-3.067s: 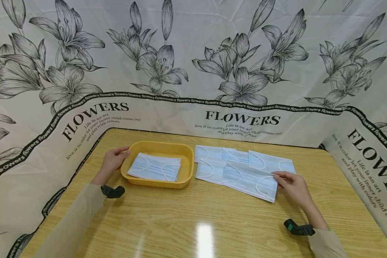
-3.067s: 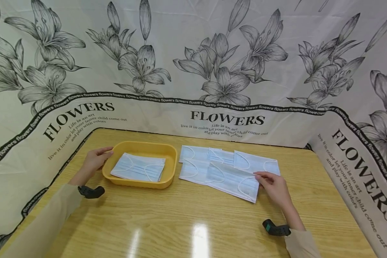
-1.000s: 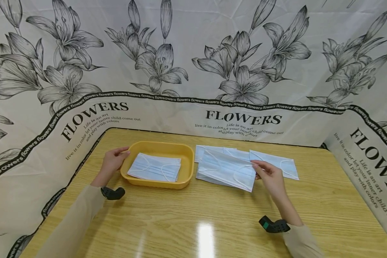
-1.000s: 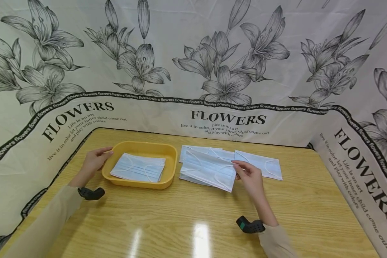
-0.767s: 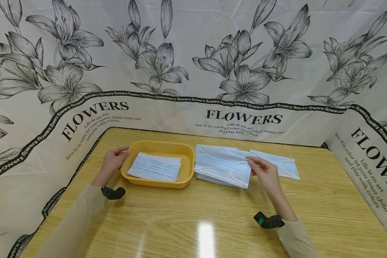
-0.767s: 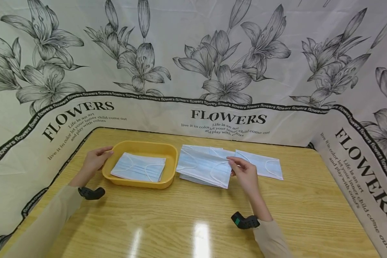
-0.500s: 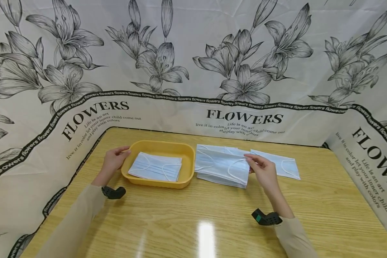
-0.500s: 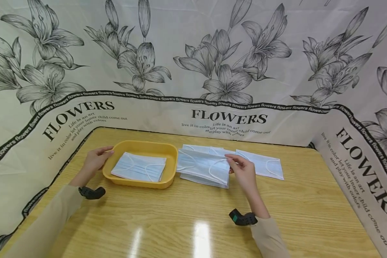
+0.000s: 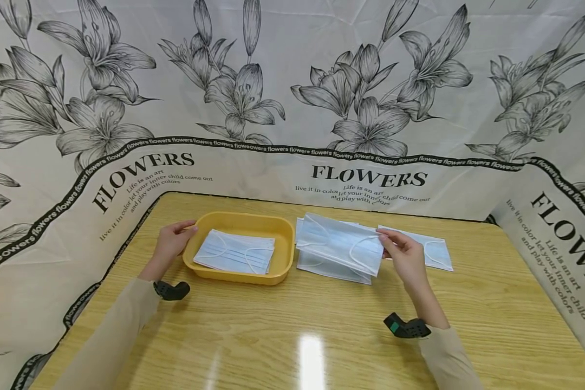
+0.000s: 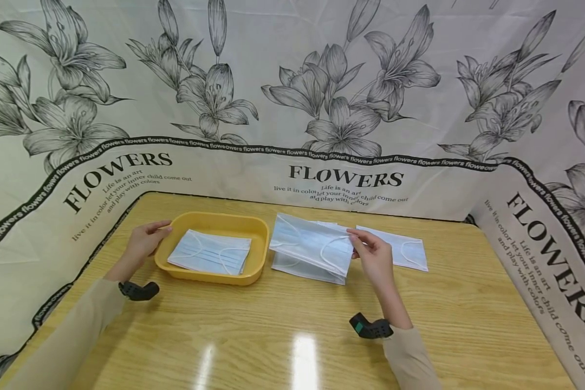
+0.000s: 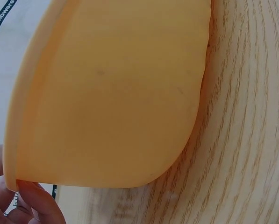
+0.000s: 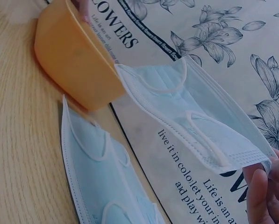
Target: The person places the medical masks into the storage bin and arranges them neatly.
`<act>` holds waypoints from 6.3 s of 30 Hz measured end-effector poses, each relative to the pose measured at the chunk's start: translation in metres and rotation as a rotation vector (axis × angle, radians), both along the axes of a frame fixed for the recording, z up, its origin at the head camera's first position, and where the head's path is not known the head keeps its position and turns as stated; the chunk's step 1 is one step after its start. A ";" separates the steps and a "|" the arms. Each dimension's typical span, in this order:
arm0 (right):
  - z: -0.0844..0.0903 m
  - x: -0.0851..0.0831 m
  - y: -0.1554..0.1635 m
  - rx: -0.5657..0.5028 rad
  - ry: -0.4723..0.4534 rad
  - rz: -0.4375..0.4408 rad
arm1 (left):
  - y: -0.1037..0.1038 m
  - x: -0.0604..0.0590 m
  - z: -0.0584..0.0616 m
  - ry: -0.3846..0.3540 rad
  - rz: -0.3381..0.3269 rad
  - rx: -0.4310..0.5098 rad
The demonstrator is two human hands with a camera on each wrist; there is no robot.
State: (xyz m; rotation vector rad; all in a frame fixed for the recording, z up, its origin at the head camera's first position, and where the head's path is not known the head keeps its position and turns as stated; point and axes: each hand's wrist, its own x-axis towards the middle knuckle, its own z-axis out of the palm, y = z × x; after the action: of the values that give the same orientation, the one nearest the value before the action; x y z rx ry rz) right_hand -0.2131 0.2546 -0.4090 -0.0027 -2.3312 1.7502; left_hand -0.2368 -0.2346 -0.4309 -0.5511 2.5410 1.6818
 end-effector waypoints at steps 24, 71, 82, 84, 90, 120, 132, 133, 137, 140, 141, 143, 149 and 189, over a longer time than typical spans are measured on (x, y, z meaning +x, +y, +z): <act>0.003 -0.006 -0.051 -0.099 -0.023 0.095 | 0.000 -0.001 0.000 0.015 -0.001 -0.014; -0.002 -0.011 -0.160 -0.232 -0.131 0.284 | 0.000 -0.001 0.000 0.022 0.008 -0.061; -0.003 -0.012 -0.175 -0.253 -0.168 0.275 | 0.001 0.000 0.001 0.028 0.010 -0.039; -0.003 -0.012 -0.178 -0.256 -0.174 0.276 | 0.001 -0.001 0.000 0.033 0.012 -0.038; -0.003 -0.012 -0.187 -0.250 -0.196 0.274 | 0.001 -0.002 -0.001 0.038 0.022 -0.037; -0.013 -0.024 -0.203 -0.065 -0.164 0.333 | 0.002 -0.001 0.002 0.036 0.006 -0.088; -0.018 -0.020 -0.203 0.100 -0.109 0.343 | 0.004 0.001 0.001 -0.002 0.027 -0.029; -0.018 -0.020 -0.203 0.104 -0.110 0.339 | 0.004 0.001 0.001 -0.003 0.027 -0.018; -0.016 -0.020 -0.204 0.130 -0.120 0.330 | 0.004 0.001 0.001 -0.009 0.025 -0.002; -0.016 -0.021 -0.204 0.150 -0.126 0.319 | 0.004 0.002 0.001 -0.012 0.031 -0.011; -0.016 -0.021 -0.204 0.154 -0.125 0.313 | 0.004 0.002 0.002 -0.010 0.033 -0.020; -0.014 -0.024 -0.206 0.158 -0.119 0.305 | 0.004 0.000 0.004 -0.004 0.039 -0.043; -0.012 -0.029 -0.209 0.171 -0.111 0.295 | 0.004 -0.003 0.006 0.031 0.062 -0.093; -0.020 -0.022 -0.208 0.209 -0.041 0.257 | 0.006 0.000 -0.003 0.013 0.087 -0.004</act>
State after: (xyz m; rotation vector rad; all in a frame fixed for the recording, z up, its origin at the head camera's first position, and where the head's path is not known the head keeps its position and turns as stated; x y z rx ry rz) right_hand -0.2346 0.0468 -0.4286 0.3116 -2.6330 1.6142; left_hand -0.2369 -0.2286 -0.4338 -0.6632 2.5648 1.7135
